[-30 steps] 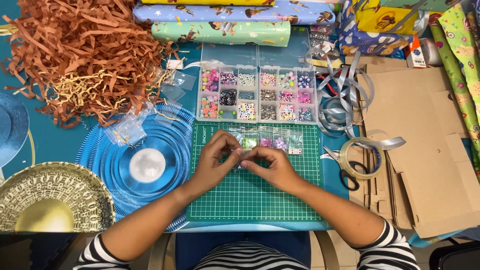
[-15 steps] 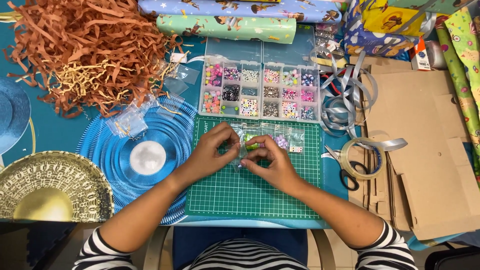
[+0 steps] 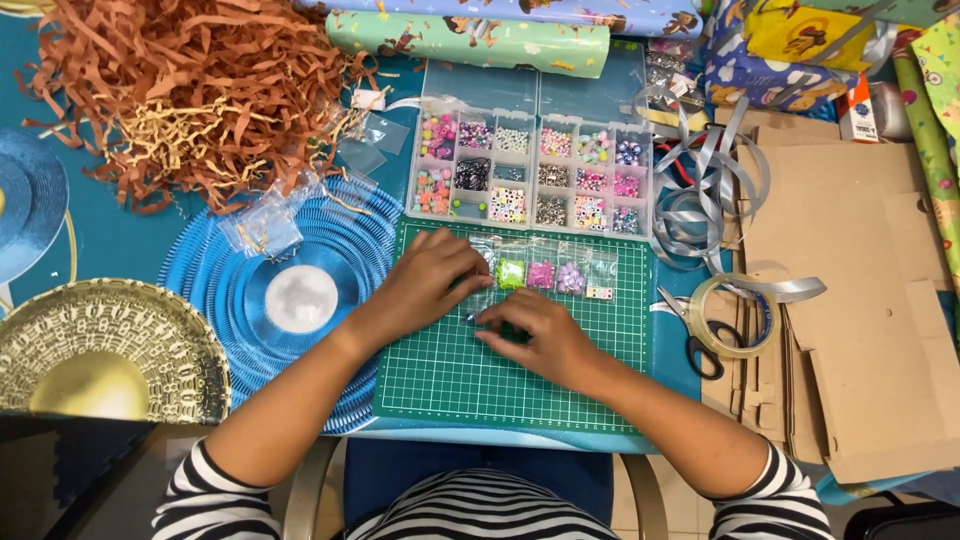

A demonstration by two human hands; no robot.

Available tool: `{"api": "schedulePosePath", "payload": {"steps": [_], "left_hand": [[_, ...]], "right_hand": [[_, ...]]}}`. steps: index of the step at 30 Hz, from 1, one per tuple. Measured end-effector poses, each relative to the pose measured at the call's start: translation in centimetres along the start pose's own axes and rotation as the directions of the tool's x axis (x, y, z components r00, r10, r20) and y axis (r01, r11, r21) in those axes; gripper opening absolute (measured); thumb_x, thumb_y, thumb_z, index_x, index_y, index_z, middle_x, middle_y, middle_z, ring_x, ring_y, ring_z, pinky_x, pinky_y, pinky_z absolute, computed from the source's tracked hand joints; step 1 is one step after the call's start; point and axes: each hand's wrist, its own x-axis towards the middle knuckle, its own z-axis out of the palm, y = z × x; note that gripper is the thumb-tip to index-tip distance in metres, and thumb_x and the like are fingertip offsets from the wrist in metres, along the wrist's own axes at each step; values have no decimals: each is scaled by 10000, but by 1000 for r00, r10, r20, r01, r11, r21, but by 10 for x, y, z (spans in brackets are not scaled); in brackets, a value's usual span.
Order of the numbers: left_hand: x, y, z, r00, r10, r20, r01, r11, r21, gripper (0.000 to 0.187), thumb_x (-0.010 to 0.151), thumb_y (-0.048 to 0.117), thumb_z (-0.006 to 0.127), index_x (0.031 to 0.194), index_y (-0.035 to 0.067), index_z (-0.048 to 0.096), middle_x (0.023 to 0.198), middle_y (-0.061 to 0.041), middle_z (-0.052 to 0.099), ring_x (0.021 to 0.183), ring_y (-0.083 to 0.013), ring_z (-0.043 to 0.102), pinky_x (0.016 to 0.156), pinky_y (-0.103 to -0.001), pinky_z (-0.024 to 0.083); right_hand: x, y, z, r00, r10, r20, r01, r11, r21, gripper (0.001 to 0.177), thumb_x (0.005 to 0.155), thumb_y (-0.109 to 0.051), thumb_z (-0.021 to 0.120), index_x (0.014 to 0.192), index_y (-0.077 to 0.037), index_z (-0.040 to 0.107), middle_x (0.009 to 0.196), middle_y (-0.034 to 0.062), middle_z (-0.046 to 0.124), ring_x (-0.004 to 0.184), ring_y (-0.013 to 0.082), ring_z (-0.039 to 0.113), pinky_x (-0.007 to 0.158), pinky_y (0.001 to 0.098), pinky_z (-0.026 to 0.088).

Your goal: Sorting and packaging small decorative beads from an organizer into small plastic bags.

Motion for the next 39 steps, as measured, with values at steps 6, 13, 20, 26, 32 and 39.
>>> {"api": "schedulePosePath", "payload": {"steps": [6,13,20,26,32,39], "left_hand": [[-6,-12,15,995,65,-74,-55,991,125,98,1008,214,800,1001,148,727,851,-9,644,928,-240,620,873,-416,470],[-6,-11,18,988,64,-143,-39,985,166,121,1018,289,802,1048,188,743,895,37,651,954,-193,618,942,-396,452],[-7,-15,22,965,108,-238,-52,972,230,151,1013,293,804,1075,176,731,950,19,660,991,-201,642,956,-409,464],[-7,-10,-22,919,139,-369,53,884,465,138,1033,234,779,1151,175,738,1055,-22,698,1073,-241,672,982,-470,471],[-65,-28,-94,896,-326,-302,440,744,503,361,936,1,643,1226,175,771,1136,-89,743,1145,-344,658,905,-478,469],[-126,-59,-122,726,-461,-510,635,735,238,550,863,-234,650,1378,-65,561,1218,-332,574,1108,-614,593,873,-640,506]], "right_hand": [[-4,6,4,998,-68,-9,66,989,-130,168,939,-59,818,1106,-61,795,749,87,720,722,283,721,657,409,617],[-4,13,7,992,-124,-18,119,977,-177,121,939,-53,814,1058,-63,793,704,57,691,711,253,731,641,373,611],[-8,18,7,988,-153,-33,145,974,-175,124,931,-89,825,1047,-84,781,678,27,634,685,249,706,621,366,605],[-2,6,10,988,-150,-46,134,958,-254,106,935,-119,839,1018,-86,782,650,15,623,649,232,697,610,346,594],[-8,17,10,998,-51,-25,44,974,-221,268,931,-134,832,1193,-98,789,674,26,666,663,218,706,645,367,622],[-5,14,9,999,-42,9,43,972,-233,251,980,-164,784,1224,-105,788,671,27,663,661,210,712,637,353,623]]}}
